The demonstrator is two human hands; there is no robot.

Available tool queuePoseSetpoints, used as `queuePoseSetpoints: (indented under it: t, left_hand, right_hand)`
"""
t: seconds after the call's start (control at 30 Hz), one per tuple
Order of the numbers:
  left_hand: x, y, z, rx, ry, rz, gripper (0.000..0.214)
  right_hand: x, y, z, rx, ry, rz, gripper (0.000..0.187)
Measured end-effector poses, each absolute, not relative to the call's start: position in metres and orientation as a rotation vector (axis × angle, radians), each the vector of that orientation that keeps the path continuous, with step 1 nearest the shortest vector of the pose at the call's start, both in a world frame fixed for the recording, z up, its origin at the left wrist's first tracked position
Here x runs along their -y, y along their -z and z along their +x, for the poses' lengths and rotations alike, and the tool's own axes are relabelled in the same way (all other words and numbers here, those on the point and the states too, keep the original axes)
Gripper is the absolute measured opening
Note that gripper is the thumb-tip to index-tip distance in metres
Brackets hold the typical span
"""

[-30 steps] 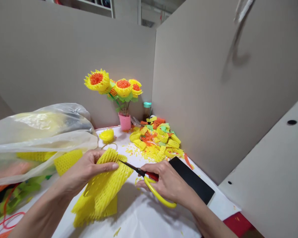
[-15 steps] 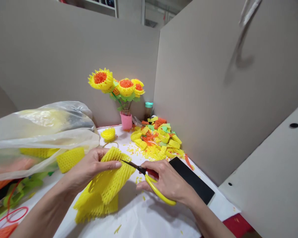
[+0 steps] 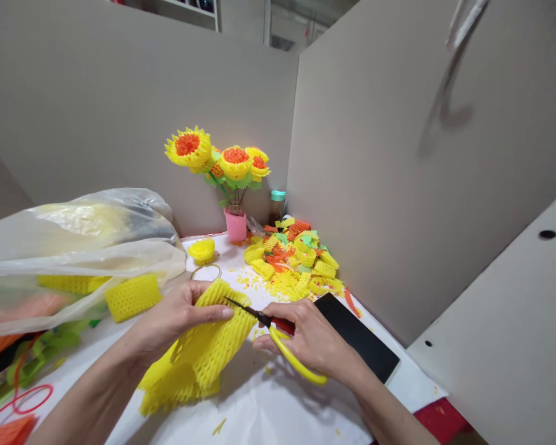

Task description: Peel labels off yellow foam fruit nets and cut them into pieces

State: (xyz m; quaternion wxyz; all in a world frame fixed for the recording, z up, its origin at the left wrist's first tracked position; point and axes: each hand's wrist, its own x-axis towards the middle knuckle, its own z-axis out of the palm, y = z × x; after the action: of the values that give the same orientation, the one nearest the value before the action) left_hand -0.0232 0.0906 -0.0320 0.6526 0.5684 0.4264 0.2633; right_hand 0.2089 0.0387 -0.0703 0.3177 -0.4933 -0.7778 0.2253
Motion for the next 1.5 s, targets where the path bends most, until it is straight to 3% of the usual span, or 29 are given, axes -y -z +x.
queuePoseSetpoints:
  t: [0.57, 1.17, 1.5]
  left_hand:
    - [-0.088, 0.028, -0.021, -0.928, -0.632, 1.223, 0.034]
    - [-0.093, 0.045, -0.020, -0.923, -0.626, 1.297, 0.022]
    - [-0.094, 0.054, -0.016, -0.897, -0.585, 1.299, 0.022]
  right_hand:
    - [-0.041, 0.076, 0.207, 2.019, -0.514, -1.313, 0.046]
    - [-0.040, 0.072, 0.205, 2.071, -0.543, -1.305, 0.026]
    - [-0.040, 0.070, 0.202, 2.034, -0.580, -1.343, 0.027]
